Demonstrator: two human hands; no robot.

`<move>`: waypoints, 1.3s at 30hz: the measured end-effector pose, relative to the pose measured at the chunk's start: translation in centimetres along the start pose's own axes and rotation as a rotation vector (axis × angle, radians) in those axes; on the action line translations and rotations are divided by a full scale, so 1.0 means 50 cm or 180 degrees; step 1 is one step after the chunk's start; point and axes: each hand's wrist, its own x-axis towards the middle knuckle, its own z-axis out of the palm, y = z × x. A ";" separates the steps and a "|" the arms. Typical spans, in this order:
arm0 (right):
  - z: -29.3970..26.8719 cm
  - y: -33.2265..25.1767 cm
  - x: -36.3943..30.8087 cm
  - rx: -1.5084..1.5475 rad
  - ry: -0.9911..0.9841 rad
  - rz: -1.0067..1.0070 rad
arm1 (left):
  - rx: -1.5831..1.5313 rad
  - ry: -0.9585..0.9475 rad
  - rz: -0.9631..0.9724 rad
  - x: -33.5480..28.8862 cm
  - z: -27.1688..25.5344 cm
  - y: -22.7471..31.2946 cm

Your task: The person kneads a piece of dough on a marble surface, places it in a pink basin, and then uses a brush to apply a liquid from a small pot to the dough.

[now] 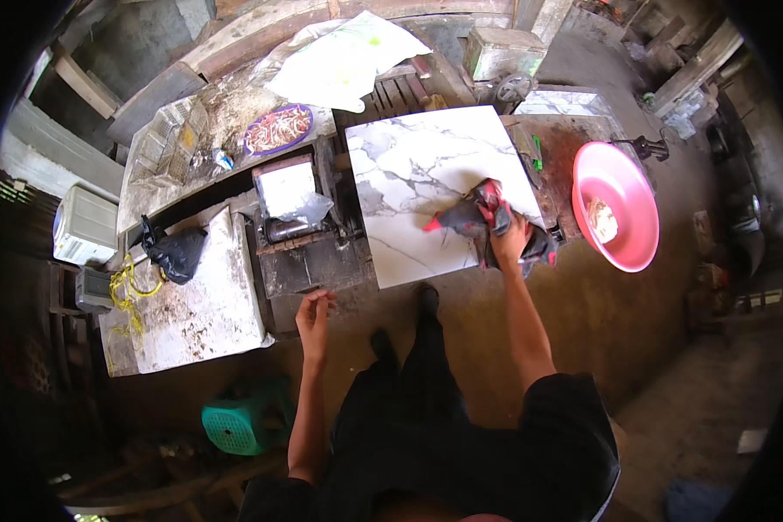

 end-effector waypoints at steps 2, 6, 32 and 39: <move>0.041 -0.034 -0.047 0.0058 -0.0257 0.0008 | 0.0010 -0.0120 -0.0055 0.000 0.004 -0.010; 0.082 -0.196 -0.219 0.0769 -0.2071 -0.1073 | 0.0135 -0.0359 -0.0099 0.021 0.034 -0.025; 0.033 -0.152 0.081 0.0397 -0.1002 -0.1170 | -0.0162 0.0184 0.0158 0.108 0.154 -0.020; 0.147 -0.141 -0.004 -0.0013 -0.1494 -0.0987 | -0.0271 0.0293 0.0137 0.078 0.159 -0.033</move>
